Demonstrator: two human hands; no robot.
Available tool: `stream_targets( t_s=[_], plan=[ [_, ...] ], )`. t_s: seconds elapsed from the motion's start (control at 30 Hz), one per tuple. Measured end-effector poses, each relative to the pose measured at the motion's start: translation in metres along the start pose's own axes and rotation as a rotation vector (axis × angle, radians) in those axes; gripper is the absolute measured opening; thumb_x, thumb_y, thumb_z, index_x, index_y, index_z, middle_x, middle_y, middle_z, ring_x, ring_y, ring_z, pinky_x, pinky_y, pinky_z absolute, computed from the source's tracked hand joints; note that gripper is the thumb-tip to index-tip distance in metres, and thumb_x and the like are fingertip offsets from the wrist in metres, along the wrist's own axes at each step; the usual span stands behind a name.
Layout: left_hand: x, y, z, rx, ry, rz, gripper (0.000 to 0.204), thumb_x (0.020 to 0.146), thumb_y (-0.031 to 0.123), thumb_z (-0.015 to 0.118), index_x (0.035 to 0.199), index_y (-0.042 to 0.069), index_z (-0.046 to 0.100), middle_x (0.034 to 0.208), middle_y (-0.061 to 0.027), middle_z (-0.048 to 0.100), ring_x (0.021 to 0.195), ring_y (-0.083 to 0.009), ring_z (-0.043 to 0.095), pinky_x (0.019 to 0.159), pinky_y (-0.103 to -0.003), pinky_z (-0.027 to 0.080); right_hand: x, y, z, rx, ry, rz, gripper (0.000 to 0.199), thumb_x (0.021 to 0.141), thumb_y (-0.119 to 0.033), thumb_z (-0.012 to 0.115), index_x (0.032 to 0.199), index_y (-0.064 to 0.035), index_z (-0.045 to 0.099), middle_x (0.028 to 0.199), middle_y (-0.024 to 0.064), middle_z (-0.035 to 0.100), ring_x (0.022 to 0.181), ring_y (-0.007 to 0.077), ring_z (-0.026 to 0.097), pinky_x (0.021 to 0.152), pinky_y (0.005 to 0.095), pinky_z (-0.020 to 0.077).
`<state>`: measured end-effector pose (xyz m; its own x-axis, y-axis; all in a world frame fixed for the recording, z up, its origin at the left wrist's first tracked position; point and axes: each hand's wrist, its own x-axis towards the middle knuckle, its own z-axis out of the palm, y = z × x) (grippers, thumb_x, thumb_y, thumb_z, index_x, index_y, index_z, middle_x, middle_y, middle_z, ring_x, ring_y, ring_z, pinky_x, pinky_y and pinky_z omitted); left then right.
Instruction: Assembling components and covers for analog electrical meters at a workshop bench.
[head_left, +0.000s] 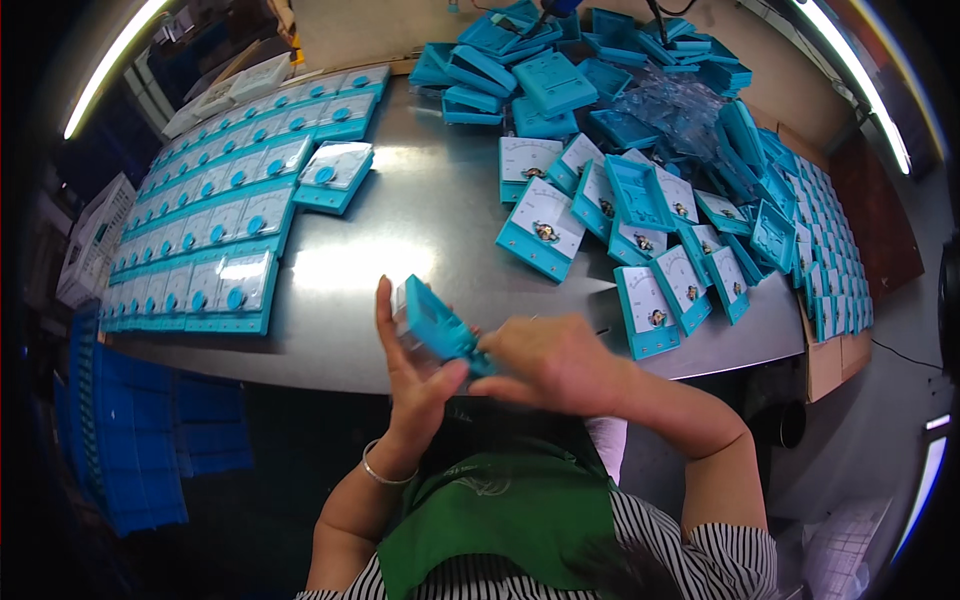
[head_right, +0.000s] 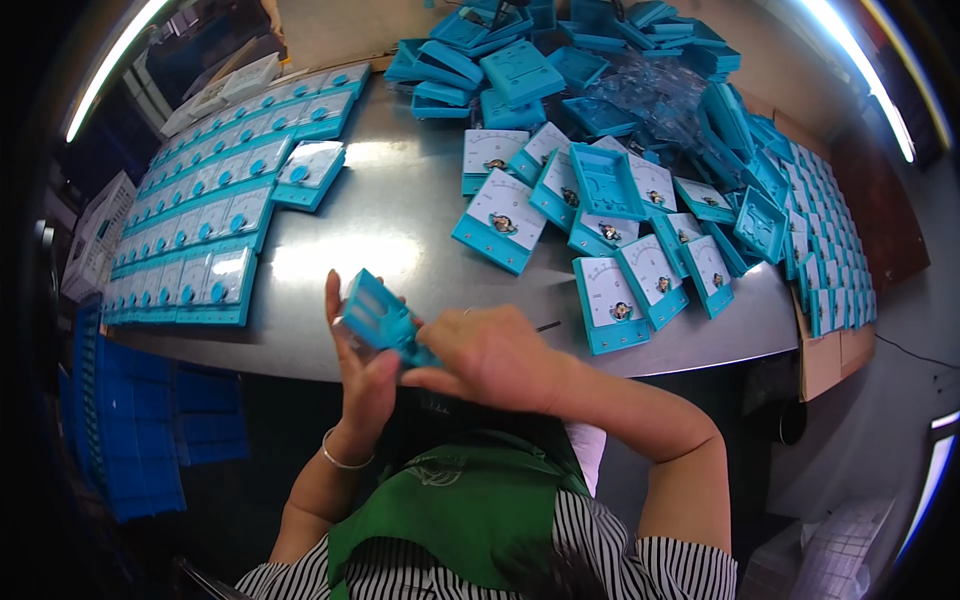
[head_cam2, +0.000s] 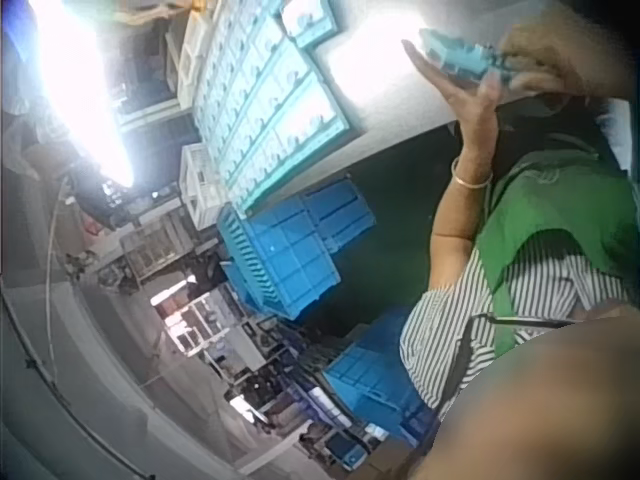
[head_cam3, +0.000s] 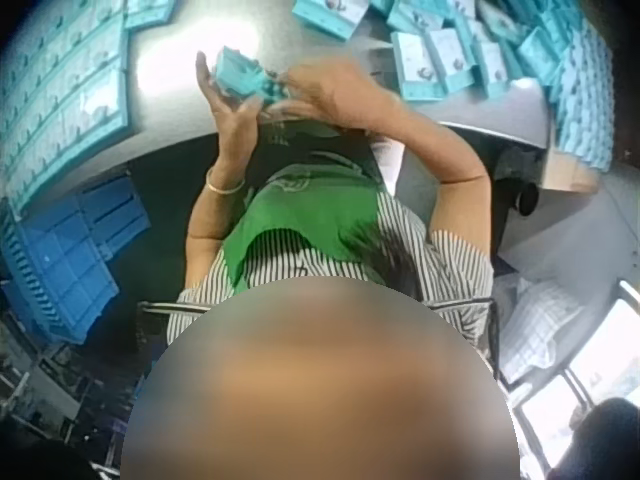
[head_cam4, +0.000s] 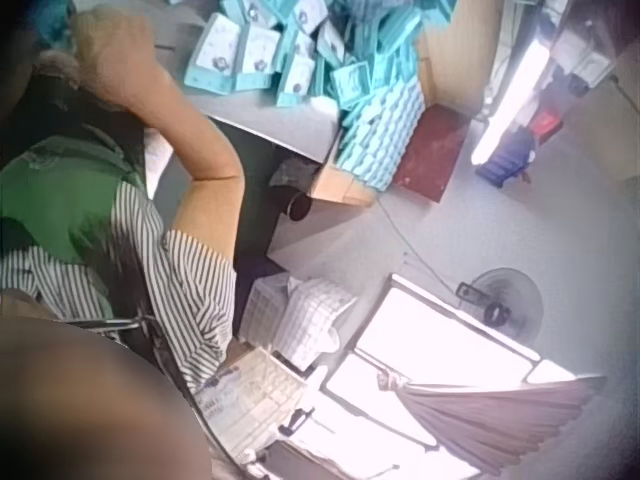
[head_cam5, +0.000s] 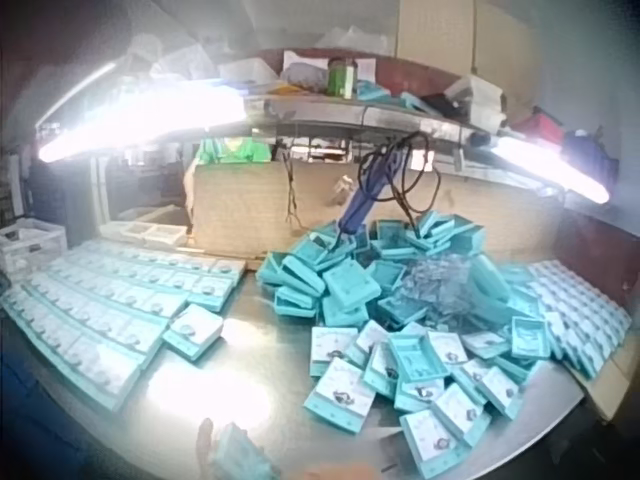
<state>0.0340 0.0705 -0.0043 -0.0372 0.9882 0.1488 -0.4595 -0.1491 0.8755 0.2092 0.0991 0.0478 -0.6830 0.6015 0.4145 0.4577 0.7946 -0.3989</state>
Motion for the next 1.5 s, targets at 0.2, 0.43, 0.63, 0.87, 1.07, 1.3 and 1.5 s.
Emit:
stream_targets(
  t_s=[0.2,0.43,0.63,0.87,1.07,1.3,1.5],
  plan=[
    [-0.011,0.007,-0.031,-0.104,-0.018,-0.093,0.113,0.061,0.043,0.080,0.146,0.016,0.011,0.131,-0.0131,0.039,0.115,-0.0283,0.050,0.094,-0.043,0.047,-0.025,0.114,-0.071,-0.547,0.261,0.613,0.022,0.075,-0.012,0.070,0.094,-0.0011,0.065,0.107,0.0136,0.061,0.080,0.0309,0.063,0.071,0.0363,0.0493],
    [-0.023,0.010,-0.030,-0.040,-0.041,-0.059,0.114,0.058,0.044,0.083,0.145,0.015,0.014,0.130,-0.0129,0.041,0.115,-0.0284,0.050,0.096,-0.044,0.045,-0.012,0.074,-0.069,-0.155,0.431,0.416,0.009,0.078,-0.004,0.066,0.084,0.0017,0.062,0.077,0.0128,0.063,0.065,0.0252,0.063,0.056,0.0327,0.0468],
    [-0.044,0.022,-0.045,-0.161,0.011,0.057,0.107,0.064,0.036,0.081,0.146,0.017,0.015,0.134,-0.0152,0.040,0.119,-0.0316,0.049,0.098,-0.046,0.044,-0.007,0.029,-0.021,0.816,0.060,0.797,0.028,0.084,-0.013,0.066,0.104,0.0046,0.060,0.071,0.0036,0.059,0.054,0.0086,0.056,0.049,0.0231,0.0436],
    [-0.064,0.024,-0.080,0.029,-0.027,0.002,0.106,0.057,0.032,0.084,0.142,0.018,0.022,0.131,-0.0123,0.038,0.118,-0.0284,0.047,0.099,-0.044,0.043,-0.023,0.029,0.015,-0.019,0.046,0.389,0.049,0.074,-0.019,0.073,0.118,-0.0044,0.058,0.107,0.0161,0.060,0.091,0.0296,0.059,0.077,0.0385,0.0491],
    [-0.054,0.036,-0.073,0.148,-0.134,-0.092,0.113,0.053,0.035,0.086,0.143,0.016,0.020,0.136,-0.0145,0.037,0.122,-0.0303,0.046,0.099,-0.045,0.042,-0.006,0.014,0.011,-0.127,-0.284,0.226,0.080,0.064,-0.033,0.079,0.133,-0.0102,0.046,0.133,0.0194,0.045,0.120,0.0368,0.046,0.096,0.0432,0.0414],
    [-0.048,0.008,-0.046,0.015,-0.273,0.082,0.108,0.060,0.009,0.079,0.144,0.022,0.014,0.138,-0.0110,0.027,0.128,-0.0287,0.032,0.103,-0.045,0.034,-0.028,-0.031,0.022,0.522,-0.066,0.249,0.091,0.064,-0.039,0.081,0.138,-0.0082,0.038,0.125,0.0201,0.051,0.114,0.0361,0.052,0.094,0.0410,0.0430],
    [-0.045,0.007,-0.031,-0.002,-0.267,0.043,0.105,0.060,0.011,0.077,0.143,0.023,0.014,0.136,-0.0106,0.028,0.125,-0.0280,0.034,0.101,-0.044,0.037,-0.040,-0.035,0.037,0.617,0.059,0.300,0.093,0.065,-0.041,0.081,0.139,-0.0057,0.037,0.128,0.0210,0.050,0.116,0.0358,0.052,0.096,0.0407,0.0423]
  ],
)
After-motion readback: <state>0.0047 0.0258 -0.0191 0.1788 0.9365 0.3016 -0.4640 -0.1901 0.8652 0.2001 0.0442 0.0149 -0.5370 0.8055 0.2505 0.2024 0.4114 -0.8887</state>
